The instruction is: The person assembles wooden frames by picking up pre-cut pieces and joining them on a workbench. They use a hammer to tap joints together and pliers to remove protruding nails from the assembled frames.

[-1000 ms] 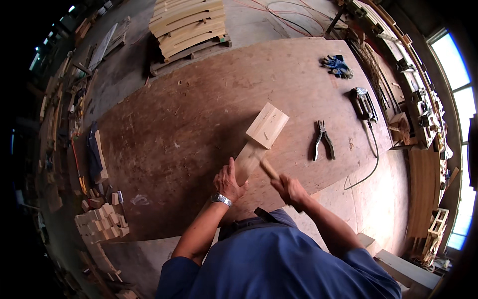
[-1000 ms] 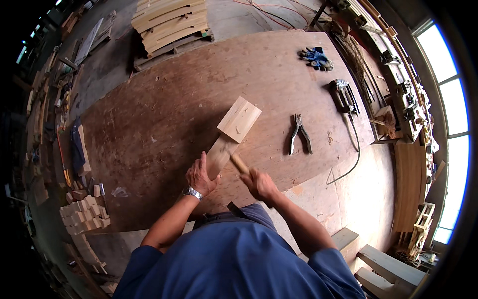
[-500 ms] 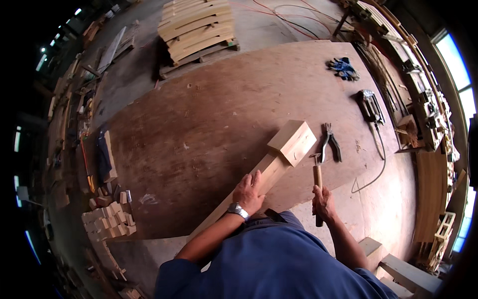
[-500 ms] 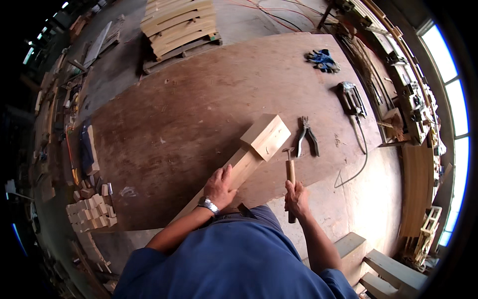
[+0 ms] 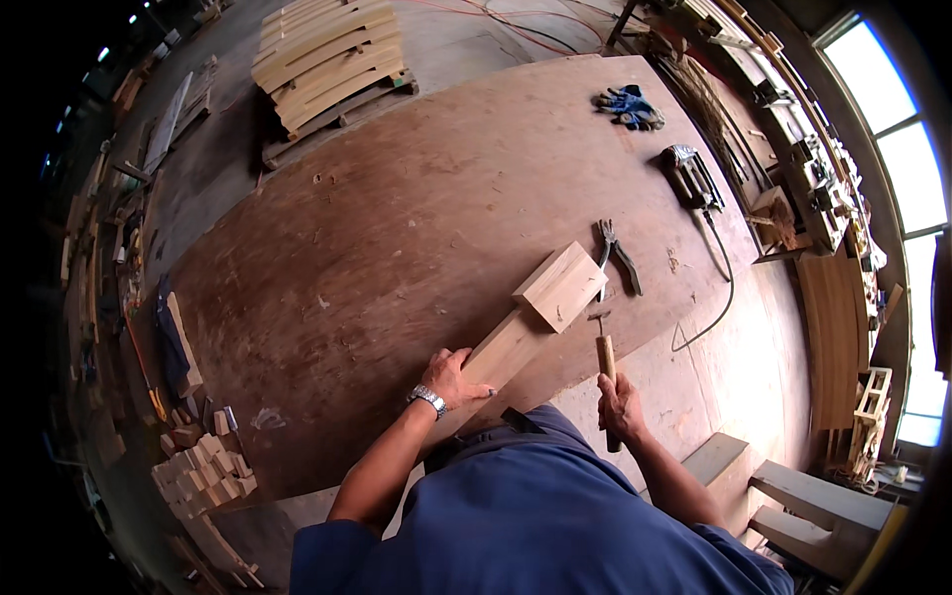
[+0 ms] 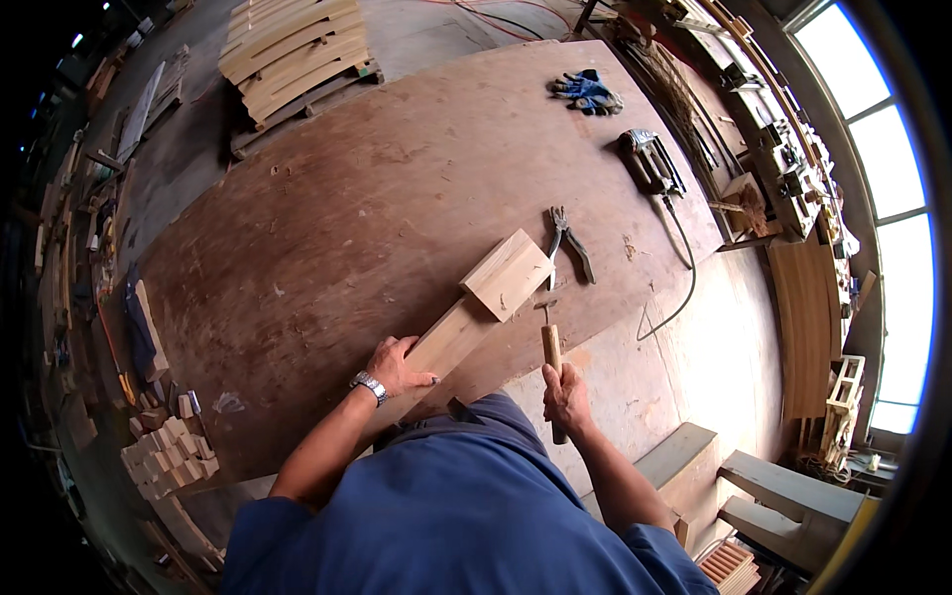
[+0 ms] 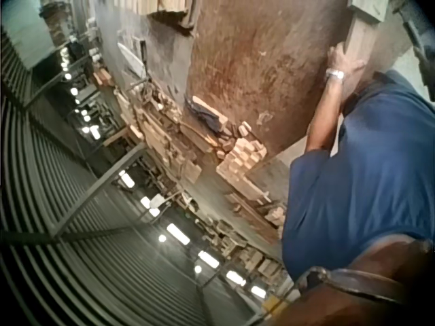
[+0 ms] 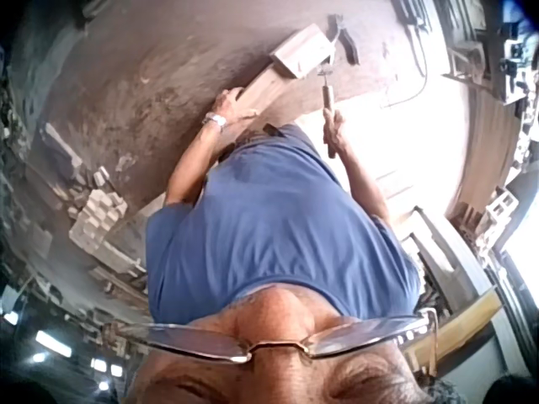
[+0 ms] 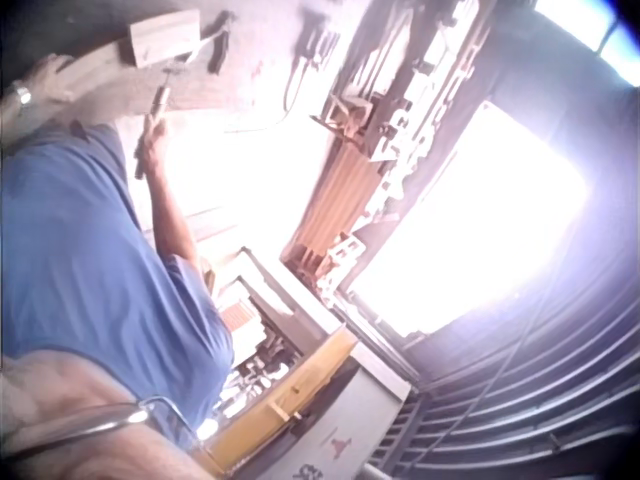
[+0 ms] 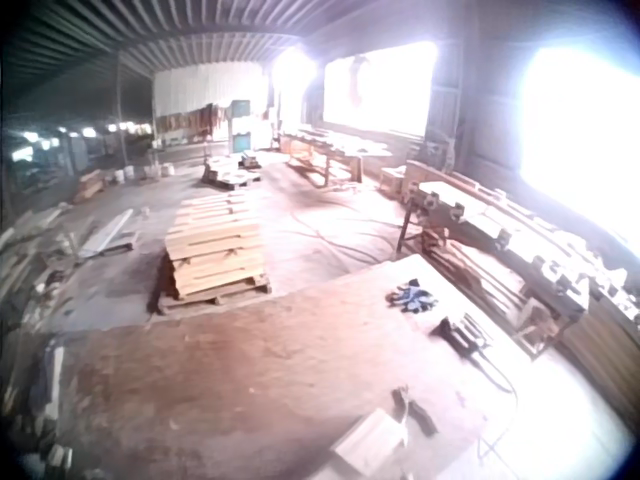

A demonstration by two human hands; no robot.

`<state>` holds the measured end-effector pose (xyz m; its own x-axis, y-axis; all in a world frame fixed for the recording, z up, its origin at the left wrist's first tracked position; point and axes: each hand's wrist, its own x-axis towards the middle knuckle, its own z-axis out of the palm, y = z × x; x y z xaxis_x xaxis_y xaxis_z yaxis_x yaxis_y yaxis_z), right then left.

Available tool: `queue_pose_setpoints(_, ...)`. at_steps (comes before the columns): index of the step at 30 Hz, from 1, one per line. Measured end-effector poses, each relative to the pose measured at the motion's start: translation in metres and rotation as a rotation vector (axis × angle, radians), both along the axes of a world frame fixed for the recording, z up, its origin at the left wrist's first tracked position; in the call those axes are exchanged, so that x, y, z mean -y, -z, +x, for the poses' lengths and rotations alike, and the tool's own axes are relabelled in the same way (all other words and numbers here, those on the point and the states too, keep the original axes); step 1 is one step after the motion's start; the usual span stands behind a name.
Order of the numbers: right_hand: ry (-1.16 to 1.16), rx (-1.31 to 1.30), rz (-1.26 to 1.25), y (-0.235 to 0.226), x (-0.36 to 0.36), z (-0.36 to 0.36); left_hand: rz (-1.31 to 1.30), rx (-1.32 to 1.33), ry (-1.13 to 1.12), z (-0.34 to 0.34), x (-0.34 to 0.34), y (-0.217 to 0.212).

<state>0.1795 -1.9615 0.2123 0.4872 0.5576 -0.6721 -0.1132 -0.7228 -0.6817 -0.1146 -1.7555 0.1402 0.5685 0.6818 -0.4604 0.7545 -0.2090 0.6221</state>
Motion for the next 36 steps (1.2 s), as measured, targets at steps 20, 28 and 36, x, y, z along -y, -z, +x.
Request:
queue_pose_setpoints(20,0.104,-0.071,-0.057,0.037,0.024,0.037,0.319,-0.190,-0.071,-0.019,-0.026,-0.031)
queue_pose_setpoints(28,-0.049,0.544,0.006,0.095,-0.055,0.197,0.465,-0.285,-0.032,-0.073,-0.087,-0.032)
queue_pose_setpoints(36,-0.512,1.085,-0.098,0.051,-0.172,0.153,0.426,-0.215,-0.044,-0.046,-0.096,-0.032)
